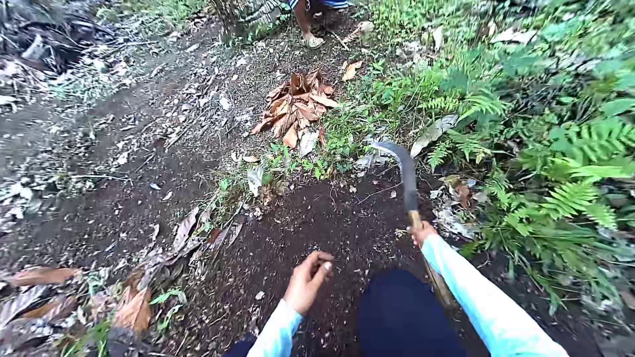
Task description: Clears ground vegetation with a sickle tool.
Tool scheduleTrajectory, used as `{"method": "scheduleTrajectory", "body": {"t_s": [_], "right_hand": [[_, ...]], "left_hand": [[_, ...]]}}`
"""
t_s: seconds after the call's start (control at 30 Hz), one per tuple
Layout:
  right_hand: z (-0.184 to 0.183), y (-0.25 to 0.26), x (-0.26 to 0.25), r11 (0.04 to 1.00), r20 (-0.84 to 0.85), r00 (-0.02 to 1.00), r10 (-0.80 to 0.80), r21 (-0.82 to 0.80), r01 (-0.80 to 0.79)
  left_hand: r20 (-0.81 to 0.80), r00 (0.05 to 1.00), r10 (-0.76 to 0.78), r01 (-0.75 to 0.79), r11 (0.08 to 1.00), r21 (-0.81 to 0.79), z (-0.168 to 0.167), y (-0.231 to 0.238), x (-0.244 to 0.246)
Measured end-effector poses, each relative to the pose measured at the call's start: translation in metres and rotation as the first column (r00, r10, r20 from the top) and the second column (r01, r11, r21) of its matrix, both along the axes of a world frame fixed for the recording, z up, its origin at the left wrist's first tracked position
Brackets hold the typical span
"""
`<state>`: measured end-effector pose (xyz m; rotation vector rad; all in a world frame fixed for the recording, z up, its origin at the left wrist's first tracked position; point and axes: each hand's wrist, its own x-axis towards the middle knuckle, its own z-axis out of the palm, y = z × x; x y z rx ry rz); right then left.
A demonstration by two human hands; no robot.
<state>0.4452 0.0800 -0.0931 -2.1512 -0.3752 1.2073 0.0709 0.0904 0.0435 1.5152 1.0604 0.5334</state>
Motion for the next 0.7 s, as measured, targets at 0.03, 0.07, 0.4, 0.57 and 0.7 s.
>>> {"method": "scheduleTrajectory", "body": {"t_s": [0.03,0.07,0.4,0.57,0.7], "right_hand": [[-0.002,0.01,0.024,0.997,-0.013,0.998,-0.065,0.039,0.065],[-0.001,0.025,0.048,0.989,-0.019,0.992,-0.125,0.081,0.126],[-0.098,0.076,0.093,0.983,0.082,0.996,0.033,-0.183,-0.017],[-0.027,0.062,0.132,0.987,-0.006,0.989,-0.147,-0.066,0.147],[-0.012,0.143,0.166,0.884,-0.014,0.894,-0.447,0.148,0.444]], "left_hand": [[-0.024,0.999,0.037,-0.037,0.999,0.029,0.003,0.011,0.009],[-0.055,0.996,0.074,-0.071,0.996,0.06,0.004,0.021,0.017],[-0.346,0.938,0.02,0.062,0.973,0.224,0.069,0.084,0.079],[-0.404,0.897,0.18,-0.007,0.918,0.395,0.133,0.1,0.04],[-0.299,0.92,0.253,-0.078,0.867,0.492,0.169,0.117,0.016]]}}
